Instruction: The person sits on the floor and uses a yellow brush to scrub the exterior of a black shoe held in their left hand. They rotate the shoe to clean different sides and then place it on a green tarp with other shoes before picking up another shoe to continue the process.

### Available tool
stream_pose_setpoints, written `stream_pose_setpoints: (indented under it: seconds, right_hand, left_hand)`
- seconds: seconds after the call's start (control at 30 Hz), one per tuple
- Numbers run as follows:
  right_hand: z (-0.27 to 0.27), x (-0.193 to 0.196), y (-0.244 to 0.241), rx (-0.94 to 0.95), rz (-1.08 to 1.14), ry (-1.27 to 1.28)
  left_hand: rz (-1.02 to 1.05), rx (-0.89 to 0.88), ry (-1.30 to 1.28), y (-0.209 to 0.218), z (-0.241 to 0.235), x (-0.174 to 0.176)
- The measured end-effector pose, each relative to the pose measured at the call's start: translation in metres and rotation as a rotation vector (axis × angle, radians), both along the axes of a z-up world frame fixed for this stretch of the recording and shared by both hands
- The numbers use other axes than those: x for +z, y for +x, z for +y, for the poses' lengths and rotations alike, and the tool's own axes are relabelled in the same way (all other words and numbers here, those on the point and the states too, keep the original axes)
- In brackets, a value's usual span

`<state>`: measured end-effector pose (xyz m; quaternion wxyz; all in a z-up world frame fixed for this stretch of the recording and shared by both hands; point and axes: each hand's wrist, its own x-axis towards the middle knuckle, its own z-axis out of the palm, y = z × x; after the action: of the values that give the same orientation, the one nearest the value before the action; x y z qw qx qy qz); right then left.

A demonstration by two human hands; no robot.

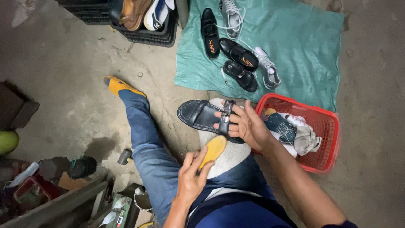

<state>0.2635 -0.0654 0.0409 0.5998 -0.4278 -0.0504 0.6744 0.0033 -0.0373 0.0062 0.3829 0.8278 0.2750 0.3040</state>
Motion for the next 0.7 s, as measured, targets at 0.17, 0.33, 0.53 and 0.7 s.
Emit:
stream_pose_setpoints:
  seconds: [0.17, 0.33, 0.53, 0.7]
  right_hand:
    - [0.006, 0.013, -0.012, 0.069, -0.041, 0.035]
    - [0.003, -0.01, -0.013, 0.129, -0.114, 0.129]
    - [0.005, 0.004, -0.005, 0.069, 0.016, 0.062]
    - [0.004, -0.065, -0.002, 0.164, -0.193, 0.173]
  left_hand:
    - [-0.037, 0.029, 0.025, 0.007, 0.011, -0.002]
    - [-0.029, 0.147, 0.067, 0.052, 0.037, 0.007]
    - [-0.113, 0.049, 0.025, 0.021, 0.008, -0.018]
    - [-0.099, 0.202, 0.147, 0.051, 0.036, 0.003]
